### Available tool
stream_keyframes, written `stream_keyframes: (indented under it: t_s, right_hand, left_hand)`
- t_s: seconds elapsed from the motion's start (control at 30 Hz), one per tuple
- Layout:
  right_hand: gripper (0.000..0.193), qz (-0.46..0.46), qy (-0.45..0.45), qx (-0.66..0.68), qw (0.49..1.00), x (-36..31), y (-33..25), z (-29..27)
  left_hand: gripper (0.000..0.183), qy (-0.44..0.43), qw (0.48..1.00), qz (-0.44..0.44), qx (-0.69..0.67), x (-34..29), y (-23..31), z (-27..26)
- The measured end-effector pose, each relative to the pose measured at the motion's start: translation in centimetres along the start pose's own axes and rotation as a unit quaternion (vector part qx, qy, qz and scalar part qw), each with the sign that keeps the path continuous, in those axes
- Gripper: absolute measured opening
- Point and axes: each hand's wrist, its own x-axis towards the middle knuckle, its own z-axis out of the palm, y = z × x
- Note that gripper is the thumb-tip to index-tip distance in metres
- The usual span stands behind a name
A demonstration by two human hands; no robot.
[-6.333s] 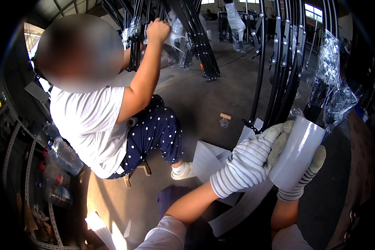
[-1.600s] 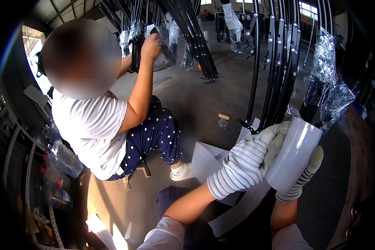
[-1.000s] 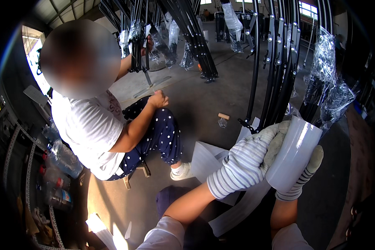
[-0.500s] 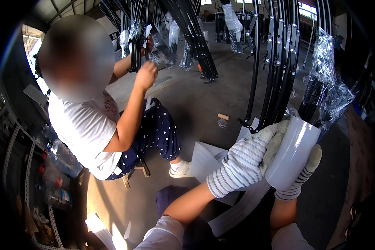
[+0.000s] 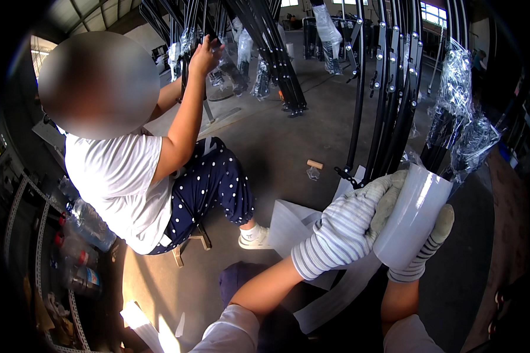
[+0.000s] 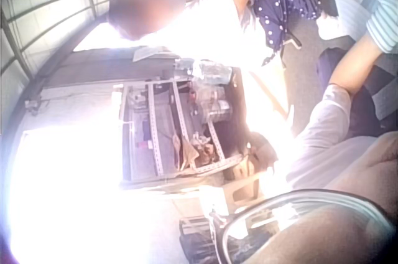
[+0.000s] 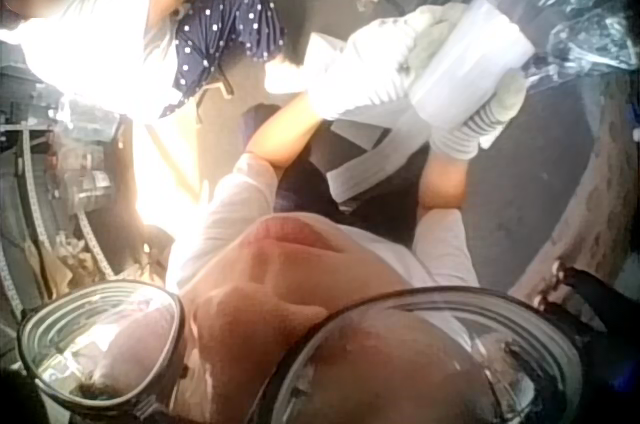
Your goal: The person uses a roll of plastic wrap to cover joints and sections of several black metal frames suspended from a rack. The person wraps each frame by hand, ensuring the plastic adheres firmly to the metal structure.
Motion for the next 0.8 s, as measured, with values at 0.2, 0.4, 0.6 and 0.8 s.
stream_keyframes:
  t_s: [0.2,0.4,0.6,0.8]
  right_hand:
    - [0.075,0.001,-0.001,0.047,0.999,-0.2,-0.3,0.6]
    - [0.074,0.011,-0.016,0.038,0.999,-0.4,-0.5,0.2]
    - [0.080,0.027,0.090,0.002,0.996,-0.2,-0.4,1.6]
    - [0.075,-0.005,-0.031,0.053,0.998,-0.4,-0.1,0.0]
  left_hand:
    - [0.062,0.005,1.000,-0.013,-0.004,0.0,0.8,-0.4]
    - [0.061,0.000,1.000,-0.011,-0.017,0.1,0.8,-0.3]
    - [0.066,-0.009,0.999,-0.008,-0.030,0.2,0.8,-0.4]
    - [0.063,-0.024,0.998,-0.021,-0.051,0.3,1.0,-0.5]
